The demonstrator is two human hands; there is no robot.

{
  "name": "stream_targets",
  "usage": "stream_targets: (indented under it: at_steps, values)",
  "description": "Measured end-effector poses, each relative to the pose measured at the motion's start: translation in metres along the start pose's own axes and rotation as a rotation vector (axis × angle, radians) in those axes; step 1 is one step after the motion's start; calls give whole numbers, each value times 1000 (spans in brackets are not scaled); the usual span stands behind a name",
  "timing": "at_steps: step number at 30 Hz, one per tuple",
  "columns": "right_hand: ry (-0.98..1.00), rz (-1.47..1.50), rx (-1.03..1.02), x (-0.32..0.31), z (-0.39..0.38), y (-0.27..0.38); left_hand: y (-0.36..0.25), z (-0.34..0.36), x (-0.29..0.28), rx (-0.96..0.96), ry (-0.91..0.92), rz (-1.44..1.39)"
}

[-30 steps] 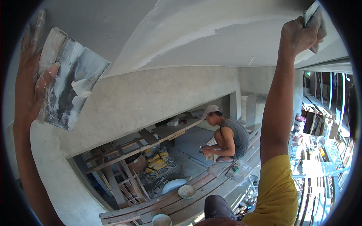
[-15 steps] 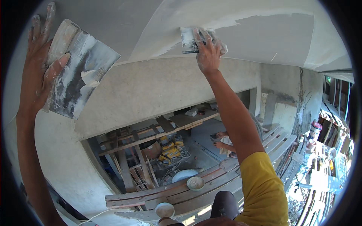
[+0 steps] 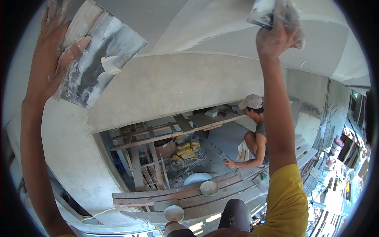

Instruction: The person scoops joint compound onto putty knives, applies and smooths it along the ceiling with the blades, and scrapes the putty knives against each other.

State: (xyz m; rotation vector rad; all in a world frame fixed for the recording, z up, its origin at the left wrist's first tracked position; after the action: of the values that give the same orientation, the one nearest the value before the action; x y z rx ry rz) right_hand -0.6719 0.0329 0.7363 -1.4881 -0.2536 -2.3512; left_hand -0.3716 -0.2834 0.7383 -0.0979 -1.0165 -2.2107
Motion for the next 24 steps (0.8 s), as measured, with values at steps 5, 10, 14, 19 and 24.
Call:
stream_targets:
  at_steps: [5, 10, 14, 19, 24]
  values:
    - [658, 292, 35, -5, -140, 46, -5, -1, -4, 36, -33, 143]
    - [271, 477, 447, -19, -114, 107, 42, -8, -18, 108, -30, 266]
    - [111, 336, 622, 8, -81, 133, 58, -10, -13, 129, 77, 314]
    - [182, 376, 1065, 48, -80, 186, 42, 1, -12, 61, 254, 414]
    - [321, 569, 992, 30, -119, 229, 62, -9, 1, 269, -152, 241]
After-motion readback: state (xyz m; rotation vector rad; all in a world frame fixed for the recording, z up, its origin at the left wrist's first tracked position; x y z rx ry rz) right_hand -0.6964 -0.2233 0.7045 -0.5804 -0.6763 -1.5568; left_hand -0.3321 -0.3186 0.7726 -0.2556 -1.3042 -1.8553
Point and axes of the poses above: each hand's wrist, its own z-axis towards the middle knuckle, its own x-axis out of the palm, y = z × x, the point moved 3 cm from there along z, towards the middle knuckle, and after that the axes turned 2 degrees about -y, right-handed, at the moved point
